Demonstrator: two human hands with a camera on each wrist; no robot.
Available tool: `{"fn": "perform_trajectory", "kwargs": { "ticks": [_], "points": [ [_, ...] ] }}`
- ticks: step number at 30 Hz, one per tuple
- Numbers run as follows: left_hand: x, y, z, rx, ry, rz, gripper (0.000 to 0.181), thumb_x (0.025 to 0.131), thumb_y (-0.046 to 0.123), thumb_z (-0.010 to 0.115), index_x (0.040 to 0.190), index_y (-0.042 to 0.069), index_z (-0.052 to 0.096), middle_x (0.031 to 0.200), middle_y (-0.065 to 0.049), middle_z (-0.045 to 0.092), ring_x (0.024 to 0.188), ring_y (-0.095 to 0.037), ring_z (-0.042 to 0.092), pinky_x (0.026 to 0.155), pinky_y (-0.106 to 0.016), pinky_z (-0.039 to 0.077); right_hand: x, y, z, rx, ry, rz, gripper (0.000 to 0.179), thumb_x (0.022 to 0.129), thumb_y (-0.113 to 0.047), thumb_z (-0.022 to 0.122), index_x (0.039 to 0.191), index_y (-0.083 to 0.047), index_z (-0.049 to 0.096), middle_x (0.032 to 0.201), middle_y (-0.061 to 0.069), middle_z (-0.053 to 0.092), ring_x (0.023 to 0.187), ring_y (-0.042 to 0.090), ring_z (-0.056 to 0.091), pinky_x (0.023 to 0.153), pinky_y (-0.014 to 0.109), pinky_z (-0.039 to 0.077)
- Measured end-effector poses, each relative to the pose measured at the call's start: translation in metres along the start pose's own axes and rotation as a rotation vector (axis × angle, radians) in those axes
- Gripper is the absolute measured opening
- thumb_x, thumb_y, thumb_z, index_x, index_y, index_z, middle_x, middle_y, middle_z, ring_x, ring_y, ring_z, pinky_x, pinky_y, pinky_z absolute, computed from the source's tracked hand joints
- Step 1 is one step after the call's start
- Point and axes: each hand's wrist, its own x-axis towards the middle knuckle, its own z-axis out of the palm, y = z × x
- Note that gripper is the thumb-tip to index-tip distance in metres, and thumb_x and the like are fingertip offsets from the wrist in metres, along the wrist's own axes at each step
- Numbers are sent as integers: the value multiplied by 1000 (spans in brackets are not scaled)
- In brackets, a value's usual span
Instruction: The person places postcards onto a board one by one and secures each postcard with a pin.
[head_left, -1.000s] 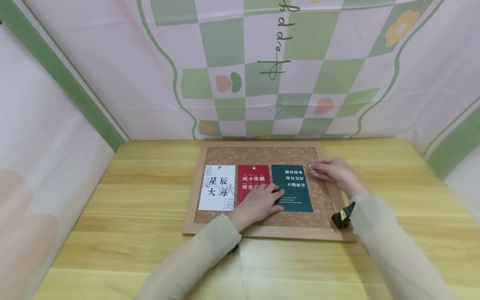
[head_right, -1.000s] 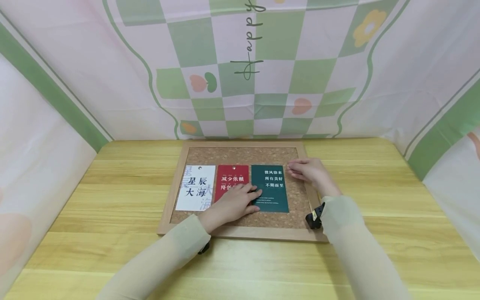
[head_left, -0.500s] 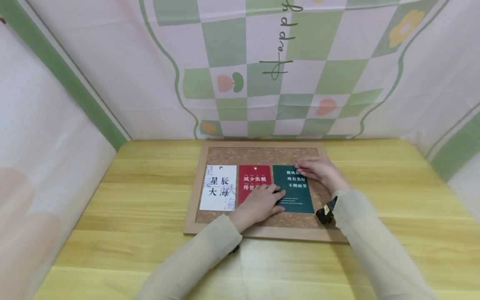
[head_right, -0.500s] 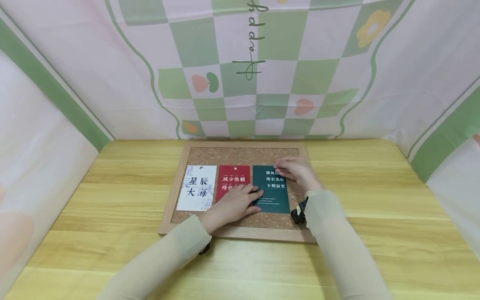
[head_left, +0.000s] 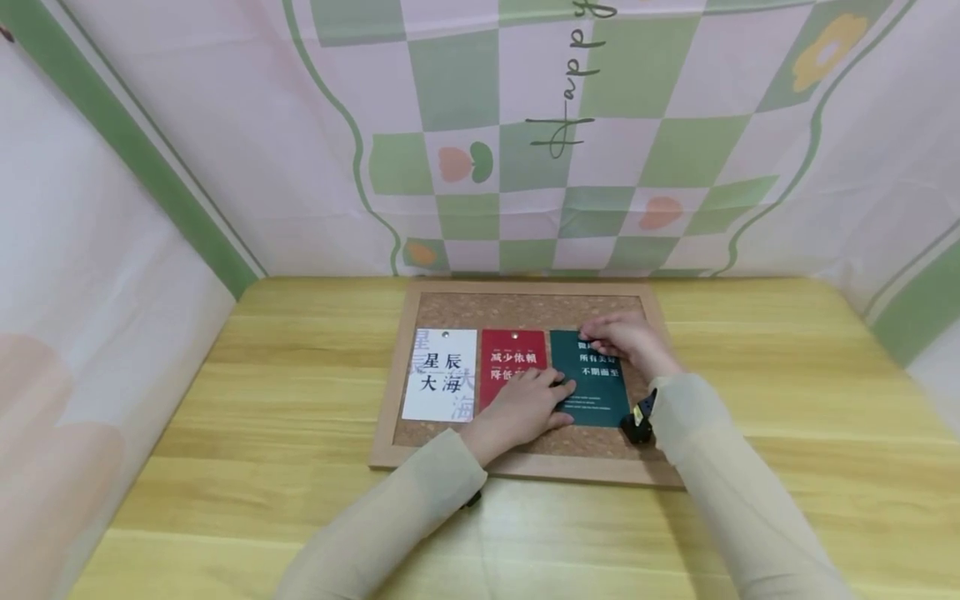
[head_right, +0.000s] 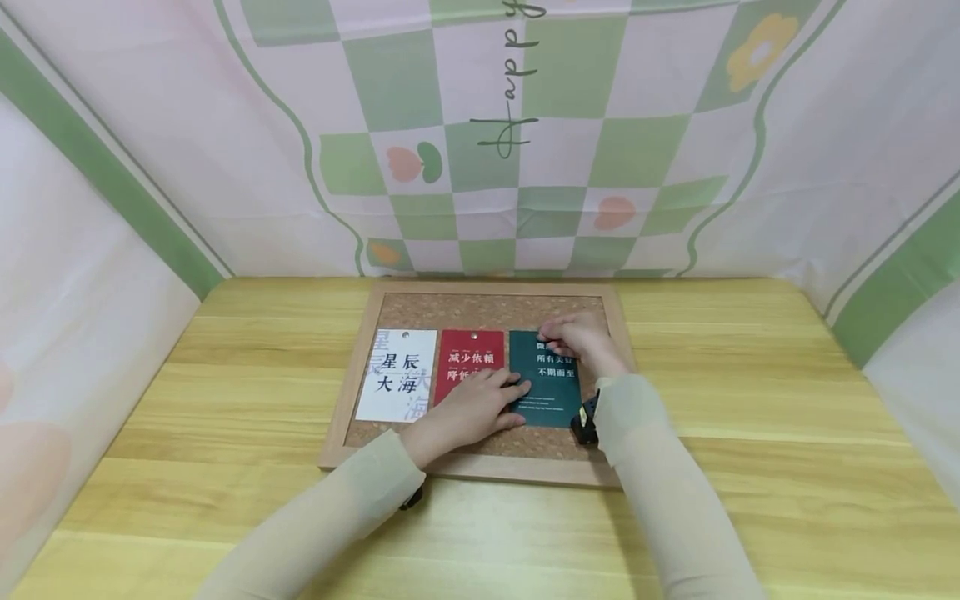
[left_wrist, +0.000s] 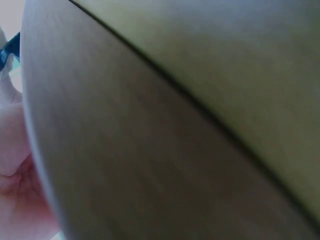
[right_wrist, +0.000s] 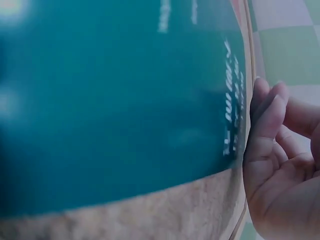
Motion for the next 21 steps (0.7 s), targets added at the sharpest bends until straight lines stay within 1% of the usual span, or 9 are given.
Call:
{"fn": "perform_trajectory", "kwargs": {
  "ticks": [4,12,21],
  "points": [
    [0,1,0,1,-2,3,56,96,46,51,145,21,43,145,-2,46,130,-19,45,112,-35,39,1,2,0,-33,0,4,45,100,-16,47,135,12,44,71,-19,62,59,-7,53,59,10,48],
    [-1,1,-2,9,8,4,55,96,46,50,145,20,43,145,-2,46,130,-19,46,112,-35,39,2,2,0,-50,24,6,44,99,-17,49,135,10,46,69,-20,62,56,-8,51,55,9,46],
    [-2,1,-2,0,0,-2,56,96,46,50,145,21,42,145,-2,46,130,-19,45,112,-35,38,6,1,2,-167,64,12,41,99,-20,50,129,7,54,69,-18,59,57,-5,50,57,12,46]
  ]
}}
